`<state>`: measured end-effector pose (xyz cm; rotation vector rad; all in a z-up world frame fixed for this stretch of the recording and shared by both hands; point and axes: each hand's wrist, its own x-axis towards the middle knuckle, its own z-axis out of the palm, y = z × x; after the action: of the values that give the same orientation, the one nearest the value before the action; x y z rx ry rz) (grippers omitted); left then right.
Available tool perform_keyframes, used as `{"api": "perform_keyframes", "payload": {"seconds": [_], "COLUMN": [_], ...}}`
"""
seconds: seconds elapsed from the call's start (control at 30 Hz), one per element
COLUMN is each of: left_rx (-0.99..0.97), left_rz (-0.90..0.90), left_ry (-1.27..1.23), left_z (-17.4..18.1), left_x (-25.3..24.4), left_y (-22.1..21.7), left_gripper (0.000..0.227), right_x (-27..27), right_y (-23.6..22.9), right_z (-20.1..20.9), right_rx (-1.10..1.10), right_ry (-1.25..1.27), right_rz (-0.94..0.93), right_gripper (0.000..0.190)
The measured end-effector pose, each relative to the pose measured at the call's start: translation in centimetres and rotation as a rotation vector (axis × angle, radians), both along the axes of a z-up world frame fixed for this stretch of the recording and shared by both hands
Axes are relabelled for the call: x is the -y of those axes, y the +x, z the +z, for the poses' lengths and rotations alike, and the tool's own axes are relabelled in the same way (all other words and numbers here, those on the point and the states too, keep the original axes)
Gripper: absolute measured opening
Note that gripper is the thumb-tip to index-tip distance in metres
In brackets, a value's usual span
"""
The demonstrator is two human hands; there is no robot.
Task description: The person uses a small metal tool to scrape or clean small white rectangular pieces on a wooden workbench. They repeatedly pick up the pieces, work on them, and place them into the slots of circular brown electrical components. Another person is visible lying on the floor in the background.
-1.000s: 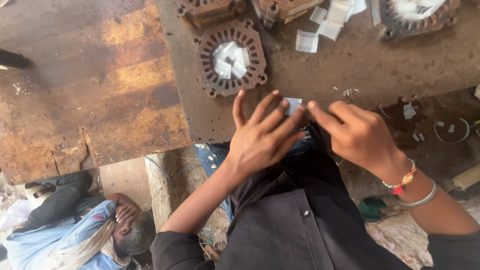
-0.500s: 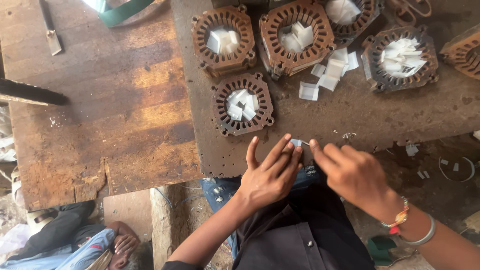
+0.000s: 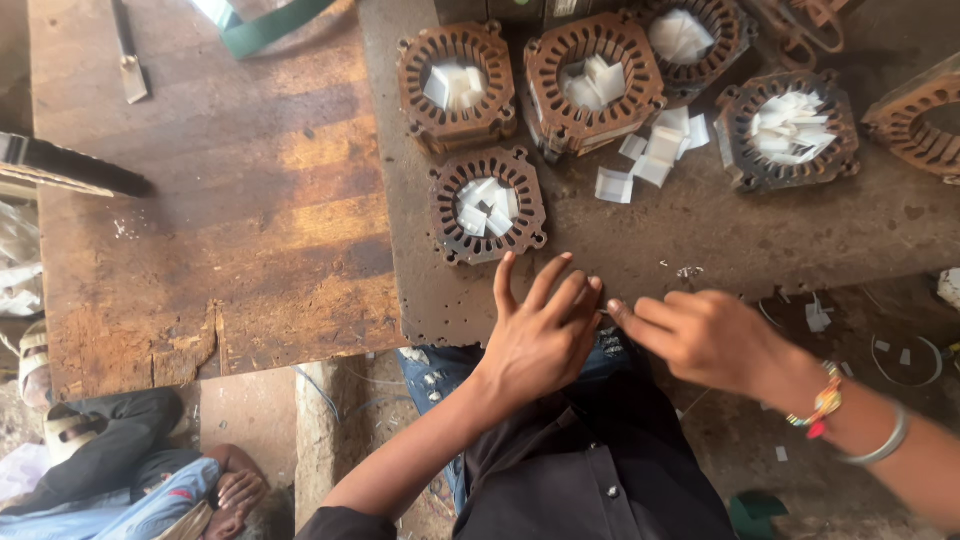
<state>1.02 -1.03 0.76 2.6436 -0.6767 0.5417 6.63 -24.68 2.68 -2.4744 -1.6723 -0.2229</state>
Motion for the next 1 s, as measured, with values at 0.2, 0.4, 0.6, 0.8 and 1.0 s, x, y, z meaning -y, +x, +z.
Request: {"api": "perform_keyframes", "payload": {"seconds": [0.2,0.4,0.6,0.8,1.0], "left_rx": [-0.117,-0.16,-0.116,-0.136,-0.102], "left_rz": [-0.118,-0.01,-0.066,-0.078,-0.059], "left_ry": [-0.13,-0.256,-0.157,-0.194,-0.063], "left_z": [1.0,1.0,1.0,0.6,0.7], "left_x": [-1.6,-2.0,-2.0,-1.8,-2.0], "left_y": [0.7,0.0,0.1,-0.1,-0.3], "left_gripper": [0.036,0.03,0.035,0.034,0.054], "right_x": [-0.6,-0.8,-0.3,-1.7,-3.2], "right_y": [-8.7,-13.5,-10.7,-6.2,-4.7], "right_z": [-5.3,-7.9,-4.3,-0.2,1.9], "right_rx": [-0.114,-0.469,-0.342,-0.333,-0.224], "right_ry": [0.254,0.642,0.729,0.471,0.24], "right_rz": [-0.197,-0.738,-0.701,-0.667,-0.597], "right_gripper": [0.048,0.034,0.032,0.039,0.052]}}
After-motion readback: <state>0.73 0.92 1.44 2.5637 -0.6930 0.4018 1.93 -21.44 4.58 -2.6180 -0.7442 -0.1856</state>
